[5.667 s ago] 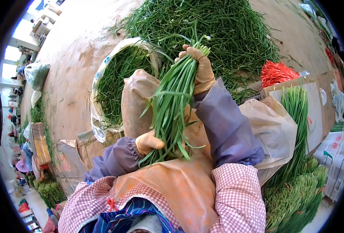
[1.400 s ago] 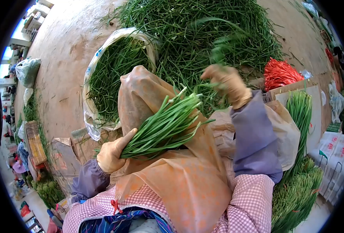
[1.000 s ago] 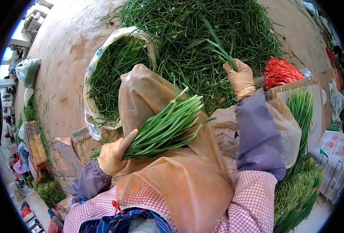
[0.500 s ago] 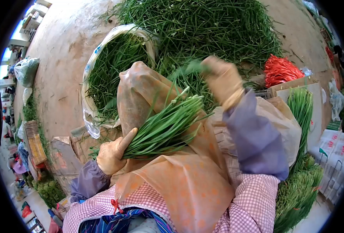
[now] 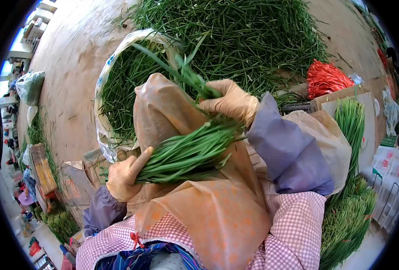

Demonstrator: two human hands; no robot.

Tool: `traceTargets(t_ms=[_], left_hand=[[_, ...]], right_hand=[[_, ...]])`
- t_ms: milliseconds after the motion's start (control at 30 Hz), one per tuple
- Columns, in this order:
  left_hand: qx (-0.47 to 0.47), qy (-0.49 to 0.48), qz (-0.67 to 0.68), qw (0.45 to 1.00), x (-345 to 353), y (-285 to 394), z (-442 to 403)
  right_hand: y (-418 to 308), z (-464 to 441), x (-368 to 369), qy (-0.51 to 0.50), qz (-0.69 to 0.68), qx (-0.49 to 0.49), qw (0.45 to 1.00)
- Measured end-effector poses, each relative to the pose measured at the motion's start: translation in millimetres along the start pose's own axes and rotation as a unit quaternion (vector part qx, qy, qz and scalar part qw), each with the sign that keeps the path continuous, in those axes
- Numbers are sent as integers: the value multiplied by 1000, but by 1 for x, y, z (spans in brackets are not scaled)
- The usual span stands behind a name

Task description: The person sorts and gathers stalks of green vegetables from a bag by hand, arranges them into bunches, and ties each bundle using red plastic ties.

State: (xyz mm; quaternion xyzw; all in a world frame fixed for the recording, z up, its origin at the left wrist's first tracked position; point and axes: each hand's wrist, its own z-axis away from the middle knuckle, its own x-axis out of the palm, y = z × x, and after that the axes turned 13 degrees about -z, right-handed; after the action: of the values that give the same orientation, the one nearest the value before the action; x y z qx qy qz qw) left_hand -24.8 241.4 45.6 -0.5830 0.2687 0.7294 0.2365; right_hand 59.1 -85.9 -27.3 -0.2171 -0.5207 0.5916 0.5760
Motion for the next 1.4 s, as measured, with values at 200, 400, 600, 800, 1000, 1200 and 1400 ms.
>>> traceTargets(t_ms=[200, 400, 600, 800, 1000, 1200, 1400], left_hand=[[14, 26, -19, 999, -15, -6, -10], [-3, 101, 220, 970, -17, -23, -22], [-90, -44, 401, 911, -22, -30, -21], [-110, -66, 537, 834, 32, -32, -1], [-169, -51, 758, 628, 62, -24, 22], [-248, -105, 804, 530, 75, -25, 43], [-217, -113, 819, 519, 72, -19, 34]], right_hand=[[1, 4, -21, -4, -139, 44, 989], [-1, 7, -9, -199, -27, 190, 961], [8, 17, -7, -167, -252, 90, 949], [16, 14, -1, -51, -329, 52, 942], [-7, 8, -12, 100, -217, -83, 967], [-58, 53, -107, -100, -365, -203, 903], [16, 38, -72, 275, 340, -190, 879]])
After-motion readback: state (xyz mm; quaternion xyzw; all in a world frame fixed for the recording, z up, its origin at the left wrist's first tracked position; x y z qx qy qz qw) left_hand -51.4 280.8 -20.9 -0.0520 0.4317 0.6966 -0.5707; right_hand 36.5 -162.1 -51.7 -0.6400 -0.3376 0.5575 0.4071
